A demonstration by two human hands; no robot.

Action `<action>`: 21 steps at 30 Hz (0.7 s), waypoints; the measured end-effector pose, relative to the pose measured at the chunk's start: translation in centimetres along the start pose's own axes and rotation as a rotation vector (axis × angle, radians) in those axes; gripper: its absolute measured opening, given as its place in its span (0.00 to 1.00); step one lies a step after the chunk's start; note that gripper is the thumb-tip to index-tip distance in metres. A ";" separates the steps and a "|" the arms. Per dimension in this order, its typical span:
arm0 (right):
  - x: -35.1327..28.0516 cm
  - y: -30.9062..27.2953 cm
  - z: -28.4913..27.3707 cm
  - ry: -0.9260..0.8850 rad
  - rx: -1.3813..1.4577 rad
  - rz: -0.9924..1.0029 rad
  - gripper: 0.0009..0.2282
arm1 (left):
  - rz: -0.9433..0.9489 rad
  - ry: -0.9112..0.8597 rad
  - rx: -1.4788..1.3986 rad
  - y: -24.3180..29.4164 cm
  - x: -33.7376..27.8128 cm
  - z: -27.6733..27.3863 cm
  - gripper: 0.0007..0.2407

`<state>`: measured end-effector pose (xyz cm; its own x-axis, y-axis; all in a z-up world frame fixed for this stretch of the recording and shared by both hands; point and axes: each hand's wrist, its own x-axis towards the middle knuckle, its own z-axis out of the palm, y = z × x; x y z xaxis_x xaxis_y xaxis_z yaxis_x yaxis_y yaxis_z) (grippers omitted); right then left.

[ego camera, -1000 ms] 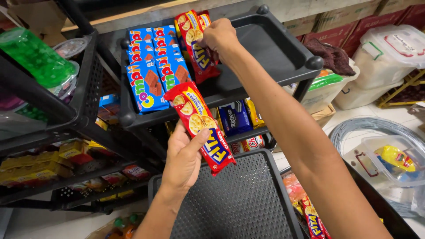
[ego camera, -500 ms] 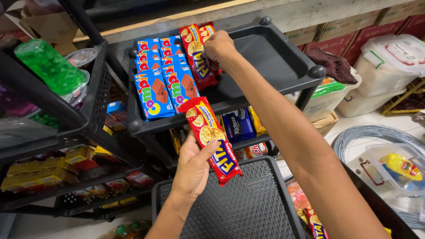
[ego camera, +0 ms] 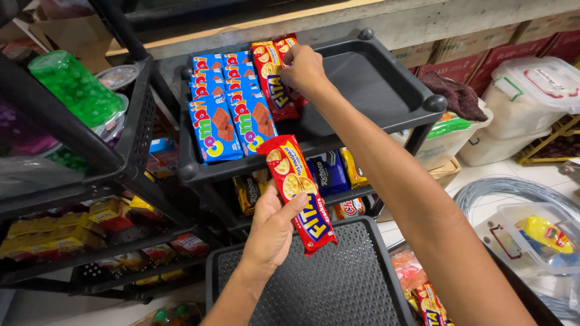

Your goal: Stocking snack packages from a bin onto a shelving unit.

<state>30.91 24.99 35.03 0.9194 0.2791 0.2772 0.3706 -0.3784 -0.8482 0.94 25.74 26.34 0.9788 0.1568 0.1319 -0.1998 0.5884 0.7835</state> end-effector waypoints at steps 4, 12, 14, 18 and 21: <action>3.2 3.7 0.3 0.006 -0.115 -0.205 0.08 | -0.003 -0.003 0.001 0.0 -0.1 0.0 0.22; -2.6 -0.9 -5.1 -0.095 0.148 -0.149 0.06 | 0.033 -0.012 0.015 1.4 0.1 0.5 0.21; -4.3 -2.0 -6.5 -0.192 0.239 -0.140 0.07 | 0.055 -0.018 0.014 2.1 0.7 0.9 0.21; -8.4 -4.4 -9.6 -0.521 0.368 -0.195 0.12 | 0.145 -0.043 0.020 3.4 2.7 1.3 0.20; -10.5 -5.4 -10.7 -0.645 0.301 -0.248 0.14 | 0.207 -0.055 0.031 3.9 4.6 1.4 0.19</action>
<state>20.66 14.65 41.47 0.5194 0.8215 0.2352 0.4198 -0.0056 -0.9076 4.76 27.68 30.88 0.9180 0.2276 0.3248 -0.3966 0.5234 0.7542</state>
